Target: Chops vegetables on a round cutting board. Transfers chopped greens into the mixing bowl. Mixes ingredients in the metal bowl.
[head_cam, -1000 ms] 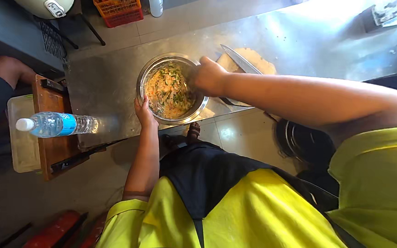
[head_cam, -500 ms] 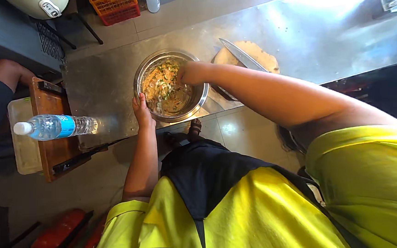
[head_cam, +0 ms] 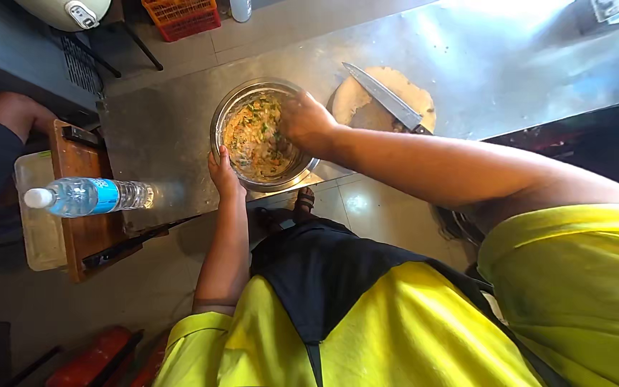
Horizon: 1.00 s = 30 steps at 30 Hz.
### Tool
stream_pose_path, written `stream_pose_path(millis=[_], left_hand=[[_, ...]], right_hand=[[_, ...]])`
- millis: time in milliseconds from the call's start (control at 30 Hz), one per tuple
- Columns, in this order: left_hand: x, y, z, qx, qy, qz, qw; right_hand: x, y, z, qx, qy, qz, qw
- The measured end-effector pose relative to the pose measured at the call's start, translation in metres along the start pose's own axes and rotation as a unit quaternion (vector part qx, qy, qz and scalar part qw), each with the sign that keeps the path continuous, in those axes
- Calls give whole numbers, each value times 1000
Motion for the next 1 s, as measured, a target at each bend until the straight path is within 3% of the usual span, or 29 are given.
stream_pose_path(millis=[133, 267, 433, 533, 633, 800, 1000], left_hand=[[2, 0, 0, 19, 10, -7, 1000], [2, -7, -1, 29, 11, -3, 1000], [4, -9, 2, 30, 10, 7, 999], [2, -8, -2, 33, 15, 30, 999], [1, -8, -5, 46, 20, 43, 998], [1, 1, -2, 43, -4, 45, 998], [2, 4, -3, 27, -19, 41, 999]], right_hand=[[6, -20, 7, 30, 39, 2, 999], [38, -29, -23, -39, 28, -9, 999], [25, 7, -59, -149, 24, 41, 988], [7, 34, -52, -161, 40, 28, 986], [-1, 54, -41, -162, 129, 12, 978], [-8, 70, -25, -61, 227, -37, 971], [8, 38, 0, 135, 146, -65, 978]])
Point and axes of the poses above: each hand's wrist, its own y-axis towards the middle knuckle, its own x-axis out of the back of the hand, z = x × y, the point moved 8 cm from there along y, towards the middle knuckle, and after that the axes turned 13 degrees about z, right-handed, at the moved point
